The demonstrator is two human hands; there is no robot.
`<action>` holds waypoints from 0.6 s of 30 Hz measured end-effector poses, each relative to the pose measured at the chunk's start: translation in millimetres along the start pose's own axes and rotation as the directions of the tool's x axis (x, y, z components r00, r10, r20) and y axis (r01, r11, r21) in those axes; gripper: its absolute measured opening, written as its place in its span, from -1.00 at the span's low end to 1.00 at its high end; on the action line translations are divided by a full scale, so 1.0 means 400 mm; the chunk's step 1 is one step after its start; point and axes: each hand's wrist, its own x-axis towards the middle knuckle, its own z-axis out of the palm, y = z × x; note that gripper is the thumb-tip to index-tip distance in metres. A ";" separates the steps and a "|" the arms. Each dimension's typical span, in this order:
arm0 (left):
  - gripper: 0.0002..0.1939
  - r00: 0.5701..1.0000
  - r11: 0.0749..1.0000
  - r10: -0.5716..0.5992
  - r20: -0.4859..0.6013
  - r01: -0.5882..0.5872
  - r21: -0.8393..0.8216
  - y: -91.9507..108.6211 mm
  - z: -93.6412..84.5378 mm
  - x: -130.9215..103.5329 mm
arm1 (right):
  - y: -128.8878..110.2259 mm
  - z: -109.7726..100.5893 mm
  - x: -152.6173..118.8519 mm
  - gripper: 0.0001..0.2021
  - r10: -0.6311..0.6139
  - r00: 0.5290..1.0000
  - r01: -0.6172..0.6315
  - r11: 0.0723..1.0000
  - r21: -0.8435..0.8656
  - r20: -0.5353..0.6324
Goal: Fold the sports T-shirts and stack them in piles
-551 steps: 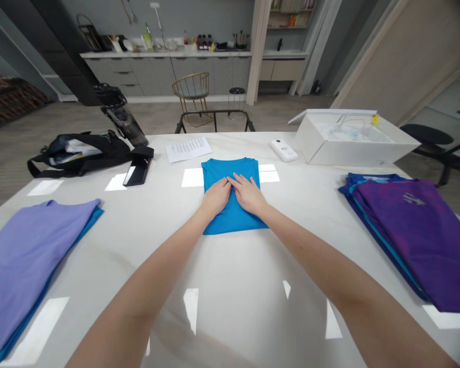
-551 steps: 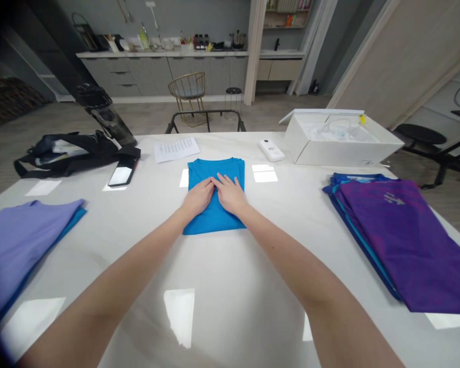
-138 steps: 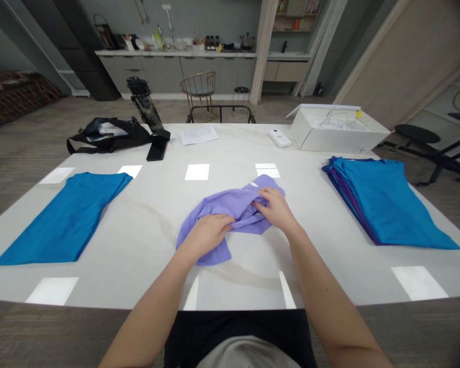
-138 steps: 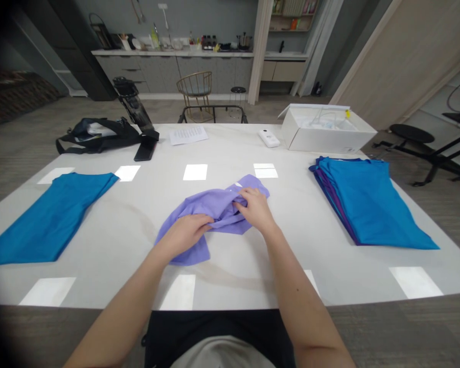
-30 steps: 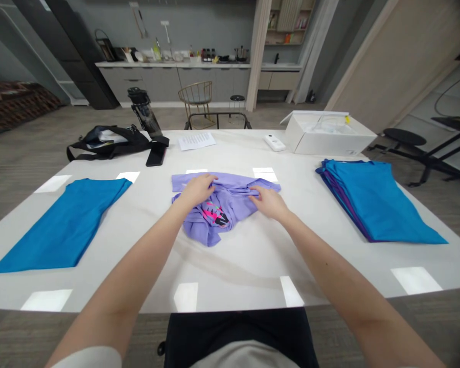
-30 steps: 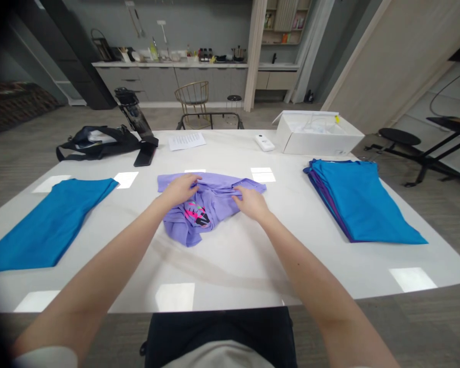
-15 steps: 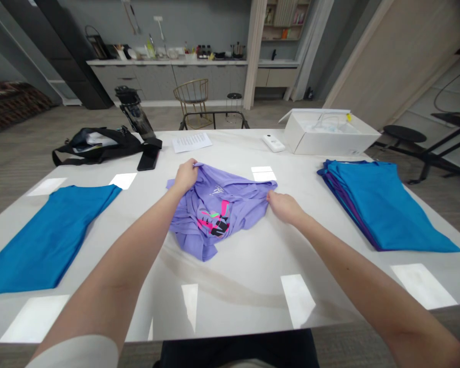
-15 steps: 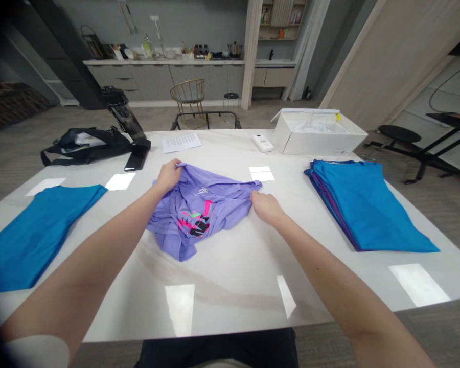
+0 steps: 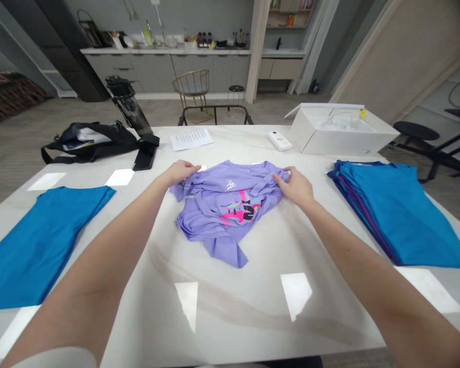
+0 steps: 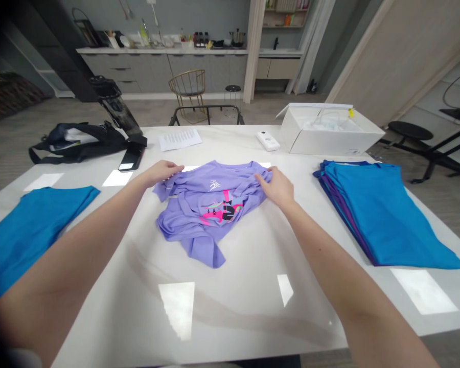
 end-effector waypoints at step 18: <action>-0.69 0.845 0.987 -0.143 -0.515 0.158 -0.015 -0.155 -0.108 -0.083 | 0.197 -0.115 0.046 -0.73 -0.172 0.985 0.170 0.984 -0.048 -0.031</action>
